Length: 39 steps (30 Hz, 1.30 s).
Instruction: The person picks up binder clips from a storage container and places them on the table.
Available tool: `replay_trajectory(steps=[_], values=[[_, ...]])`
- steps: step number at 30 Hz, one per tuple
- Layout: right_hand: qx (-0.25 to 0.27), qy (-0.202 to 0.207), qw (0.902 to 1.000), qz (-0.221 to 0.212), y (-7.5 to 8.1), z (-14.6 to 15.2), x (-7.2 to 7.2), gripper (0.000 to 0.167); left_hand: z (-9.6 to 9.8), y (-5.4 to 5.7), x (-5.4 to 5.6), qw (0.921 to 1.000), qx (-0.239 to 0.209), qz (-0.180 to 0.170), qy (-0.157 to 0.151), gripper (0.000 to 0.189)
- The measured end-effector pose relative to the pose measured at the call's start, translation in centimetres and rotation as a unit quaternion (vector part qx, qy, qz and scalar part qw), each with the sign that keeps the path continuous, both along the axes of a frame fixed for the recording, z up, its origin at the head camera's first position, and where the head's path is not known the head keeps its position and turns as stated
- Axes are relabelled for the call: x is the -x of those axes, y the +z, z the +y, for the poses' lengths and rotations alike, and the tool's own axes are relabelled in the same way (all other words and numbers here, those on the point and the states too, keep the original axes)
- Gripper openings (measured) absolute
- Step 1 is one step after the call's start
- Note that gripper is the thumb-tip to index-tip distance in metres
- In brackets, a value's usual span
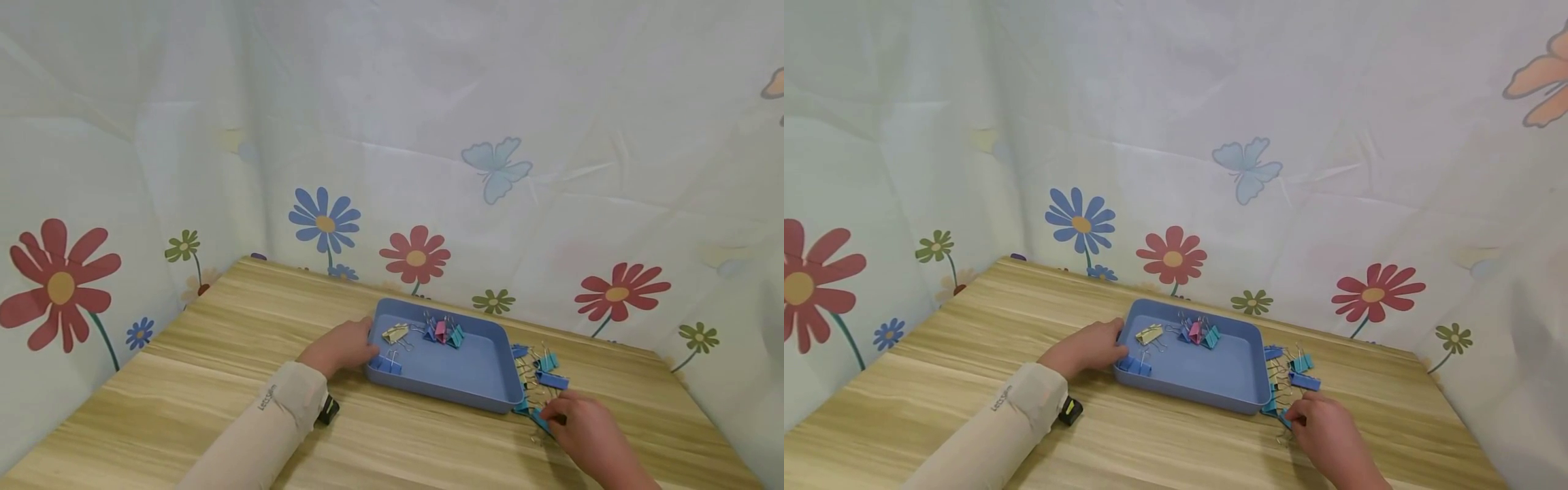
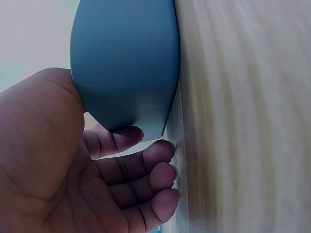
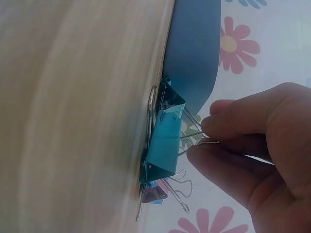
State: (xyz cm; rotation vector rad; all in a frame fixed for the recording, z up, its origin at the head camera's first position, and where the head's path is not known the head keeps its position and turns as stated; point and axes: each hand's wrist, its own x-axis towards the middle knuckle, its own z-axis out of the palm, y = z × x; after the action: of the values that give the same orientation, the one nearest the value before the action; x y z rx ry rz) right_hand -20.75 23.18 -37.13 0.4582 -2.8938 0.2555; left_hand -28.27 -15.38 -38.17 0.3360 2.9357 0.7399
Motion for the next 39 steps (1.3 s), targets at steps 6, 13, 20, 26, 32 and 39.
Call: replay_trajectory(steps=[6, 13, 20, 26, 32, 39], values=[[0.006, 0.000, 1.0000, 0.002, -0.05, 0.03, 0.01, 0.013, 0.04, 0.10, -0.13, 1.0000, 0.001, 0.000, 0.002, 0.066], [0.013, -0.012, 0.9998, -0.007, -0.10, 0.11, 0.12, 0.008, 0.07, 0.25, -0.20, 1.0000, -0.005, -0.005, 0.004, 0.066], [0.018, -0.009, 0.9998, -0.006, -0.02, 0.14, 0.05, 0.007, 0.08, 0.07, -0.11, 1.0000, -0.001, -0.006, 0.004, 0.067], [0.031, -0.011, 0.9993, -0.020, 0.16, 0.14, 0.08, 0.008, 0.03, -0.06, 0.00, 1.0000, -0.004, -0.006, 0.005, 0.068], [0.046, -0.020, 0.9969, -0.060, 0.19, 0.31, 0.31, 0.009, -0.01, -0.14, 0.10, 1.0000, -0.004, -0.007, 0.003, 0.068], [0.044, -0.015, 0.9961, -0.075, 0.30, 0.44, 0.34, 0.008, -0.01, -0.16, 0.15, 1.0000, -0.002, -0.001, -0.002, 0.066]])
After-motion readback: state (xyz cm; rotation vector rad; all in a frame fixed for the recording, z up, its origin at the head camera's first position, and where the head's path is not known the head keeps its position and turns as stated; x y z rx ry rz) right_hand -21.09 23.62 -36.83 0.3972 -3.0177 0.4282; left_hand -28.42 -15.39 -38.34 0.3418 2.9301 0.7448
